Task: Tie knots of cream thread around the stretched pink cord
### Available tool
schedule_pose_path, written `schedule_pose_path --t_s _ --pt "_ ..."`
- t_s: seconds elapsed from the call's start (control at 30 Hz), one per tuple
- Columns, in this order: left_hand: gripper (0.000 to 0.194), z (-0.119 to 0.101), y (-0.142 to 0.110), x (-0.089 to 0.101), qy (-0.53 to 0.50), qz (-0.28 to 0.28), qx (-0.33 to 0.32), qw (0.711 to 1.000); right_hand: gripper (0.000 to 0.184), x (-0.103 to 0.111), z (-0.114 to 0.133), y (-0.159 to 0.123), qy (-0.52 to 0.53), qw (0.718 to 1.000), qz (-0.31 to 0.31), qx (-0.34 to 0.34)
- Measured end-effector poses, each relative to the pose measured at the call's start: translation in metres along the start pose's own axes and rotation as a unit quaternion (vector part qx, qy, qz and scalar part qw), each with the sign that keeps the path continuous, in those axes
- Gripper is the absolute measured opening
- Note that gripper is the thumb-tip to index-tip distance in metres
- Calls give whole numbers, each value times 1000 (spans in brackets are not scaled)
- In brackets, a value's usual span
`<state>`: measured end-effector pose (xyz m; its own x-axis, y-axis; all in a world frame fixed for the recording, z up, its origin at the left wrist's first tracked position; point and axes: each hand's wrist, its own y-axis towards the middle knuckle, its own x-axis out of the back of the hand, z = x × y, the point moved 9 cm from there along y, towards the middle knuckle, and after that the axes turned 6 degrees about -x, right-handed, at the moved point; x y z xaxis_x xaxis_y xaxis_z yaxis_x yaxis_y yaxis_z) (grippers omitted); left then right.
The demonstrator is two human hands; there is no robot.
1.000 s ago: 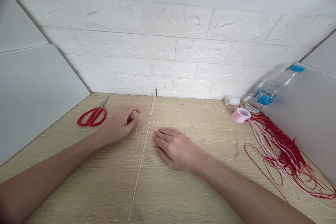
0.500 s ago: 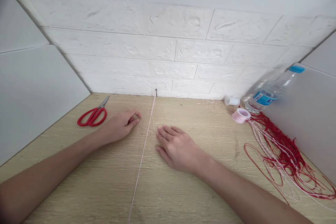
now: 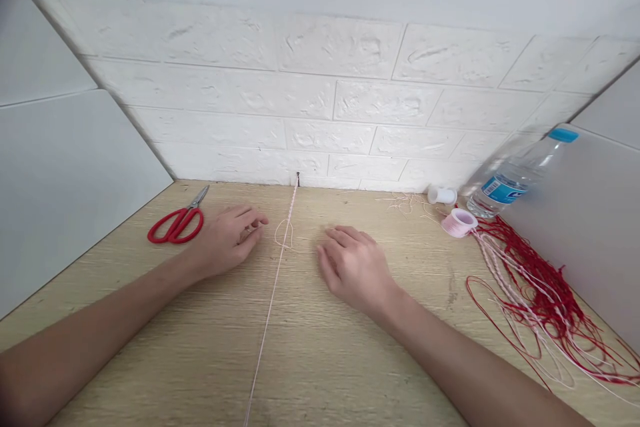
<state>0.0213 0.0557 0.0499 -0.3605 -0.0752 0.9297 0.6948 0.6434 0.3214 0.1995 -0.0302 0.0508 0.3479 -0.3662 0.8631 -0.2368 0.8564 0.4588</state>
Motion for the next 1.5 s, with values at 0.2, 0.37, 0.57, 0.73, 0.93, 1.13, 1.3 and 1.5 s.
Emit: schedule_pose_path --t_s 0.2,0.37,0.57,0.73,0.93,1.13,1.3,1.5 --pt "22 -15 -2 -7 -66 14 -43 997 39 -27 25 -9 88 984 119 101" --pt "26 -15 0 -12 -80 17 -55 995 52 -39 21 -10 92 978 174 74" --pt "22 -4 0 -3 -49 -22 -25 998 38 -32 8 -5 88 989 115 34" --pt "24 13 0 -1 -20 -37 23 999 28 -21 -10 2 78 996 41 -18" --pt "25 27 -1 0 19 -44 80 996 30 -13 -27 5 30 996 12 -87" --pt "19 27 -2 5 74 -54 104 990 23 -11 -26 4 24 996 -9 -83" --pt "20 17 -5 12 41 -106 81 990 20 -9 -20 4 57 996 -26 -69" --pt "21 -8 -8 0 -72 -112 46 990 17 -19 -18 5 118 989 7 -86"
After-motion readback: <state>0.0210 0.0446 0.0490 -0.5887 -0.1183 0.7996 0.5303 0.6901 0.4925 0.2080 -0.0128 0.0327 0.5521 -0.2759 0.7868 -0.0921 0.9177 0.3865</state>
